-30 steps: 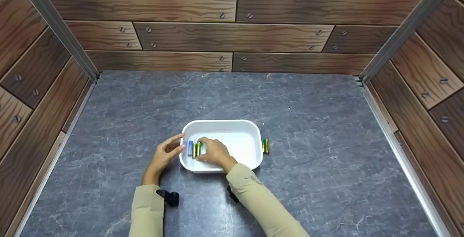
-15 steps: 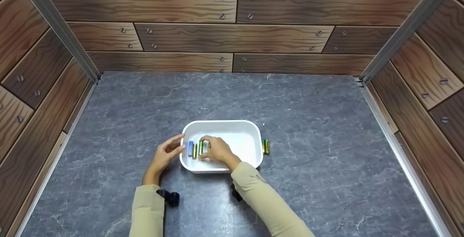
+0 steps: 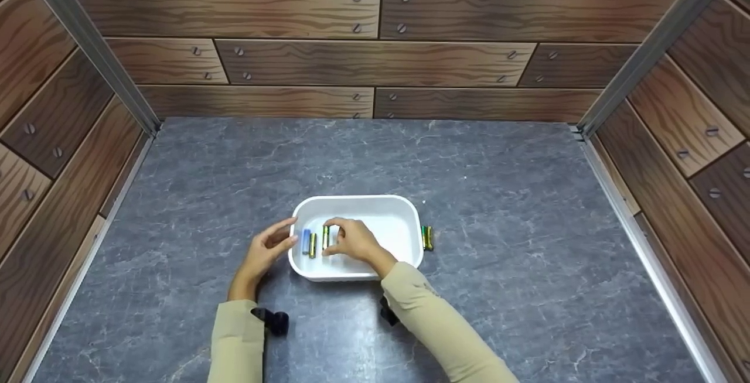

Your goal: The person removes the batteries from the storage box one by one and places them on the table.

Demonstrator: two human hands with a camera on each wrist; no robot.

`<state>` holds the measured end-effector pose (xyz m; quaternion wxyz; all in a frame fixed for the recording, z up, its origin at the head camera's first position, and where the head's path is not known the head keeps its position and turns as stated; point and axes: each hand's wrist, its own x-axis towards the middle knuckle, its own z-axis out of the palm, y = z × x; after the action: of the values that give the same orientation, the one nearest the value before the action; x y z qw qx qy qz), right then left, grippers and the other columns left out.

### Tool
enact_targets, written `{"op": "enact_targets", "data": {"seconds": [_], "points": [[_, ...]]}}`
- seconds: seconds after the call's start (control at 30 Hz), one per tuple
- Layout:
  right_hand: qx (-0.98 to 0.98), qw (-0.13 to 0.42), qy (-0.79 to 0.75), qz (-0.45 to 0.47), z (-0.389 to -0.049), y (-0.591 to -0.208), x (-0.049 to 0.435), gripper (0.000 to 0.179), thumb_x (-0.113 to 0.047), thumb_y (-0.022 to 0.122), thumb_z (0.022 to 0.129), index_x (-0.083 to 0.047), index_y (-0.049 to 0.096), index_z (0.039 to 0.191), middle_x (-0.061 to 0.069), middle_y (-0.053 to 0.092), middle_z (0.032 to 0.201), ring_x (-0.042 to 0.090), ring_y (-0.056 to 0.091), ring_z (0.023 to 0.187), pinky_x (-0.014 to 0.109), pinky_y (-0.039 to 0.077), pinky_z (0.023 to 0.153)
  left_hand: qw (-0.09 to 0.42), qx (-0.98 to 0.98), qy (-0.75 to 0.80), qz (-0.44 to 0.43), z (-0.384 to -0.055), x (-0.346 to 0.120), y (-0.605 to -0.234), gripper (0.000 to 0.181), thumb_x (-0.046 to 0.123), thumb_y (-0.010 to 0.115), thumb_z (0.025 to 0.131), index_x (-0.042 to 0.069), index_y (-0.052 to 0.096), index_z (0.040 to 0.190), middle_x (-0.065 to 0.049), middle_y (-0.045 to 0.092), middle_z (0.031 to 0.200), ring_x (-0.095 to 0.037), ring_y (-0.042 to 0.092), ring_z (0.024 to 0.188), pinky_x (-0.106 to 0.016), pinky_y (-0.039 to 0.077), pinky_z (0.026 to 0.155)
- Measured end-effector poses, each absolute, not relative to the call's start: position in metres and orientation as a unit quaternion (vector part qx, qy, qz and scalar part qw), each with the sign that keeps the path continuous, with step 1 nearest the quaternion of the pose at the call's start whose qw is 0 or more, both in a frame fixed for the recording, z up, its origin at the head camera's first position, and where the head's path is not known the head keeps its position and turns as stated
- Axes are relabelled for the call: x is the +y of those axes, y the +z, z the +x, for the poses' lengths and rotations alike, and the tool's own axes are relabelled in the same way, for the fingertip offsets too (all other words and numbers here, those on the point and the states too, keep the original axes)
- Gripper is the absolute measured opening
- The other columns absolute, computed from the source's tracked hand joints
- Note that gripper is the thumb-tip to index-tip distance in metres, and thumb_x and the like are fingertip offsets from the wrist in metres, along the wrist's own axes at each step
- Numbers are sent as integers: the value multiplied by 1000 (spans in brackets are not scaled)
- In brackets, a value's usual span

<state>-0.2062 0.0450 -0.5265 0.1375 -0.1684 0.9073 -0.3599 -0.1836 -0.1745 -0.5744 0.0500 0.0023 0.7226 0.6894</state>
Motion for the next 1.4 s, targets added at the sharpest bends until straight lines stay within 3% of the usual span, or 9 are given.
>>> {"op": "enact_targets", "data": {"seconds": [0.23, 0.47, 1.4], "points": [[903, 137, -366, -176, -204, -524, 48, 58, -22, 86, 71, -8, 64, 123, -8, 43, 63, 5, 38, 57, 15, 29, 54, 48, 718, 695, 0, -183, -175, -574, 45, -2, 65, 88, -2, 56, 132, -30, 62, 126, -7, 66, 100, -17, 52, 83], [896, 135, -376, -194, -201, -518, 53, 57, -22, 85, 73, -7, 63, 124, -8, 44, 62, 4, 38, 56, 15, 30, 53, 47, 711, 701, 8, -183, -174, -575, 45, -3, 64, 88, -4, 55, 132, -31, 60, 127, 0, 65, 95, -17, 52, 84], [873, 109, -415, -232, -196, -496, 69, 57, -17, 84, 74, -3, 63, 124, -8, 40, 57, 5, 34, 52, 15, 33, 58, 42, 709, 704, 9, -183, -175, -574, 45, -4, 64, 88, -4, 56, 132, -31, 62, 124, -5, 67, 97, -18, 52, 84]]}}
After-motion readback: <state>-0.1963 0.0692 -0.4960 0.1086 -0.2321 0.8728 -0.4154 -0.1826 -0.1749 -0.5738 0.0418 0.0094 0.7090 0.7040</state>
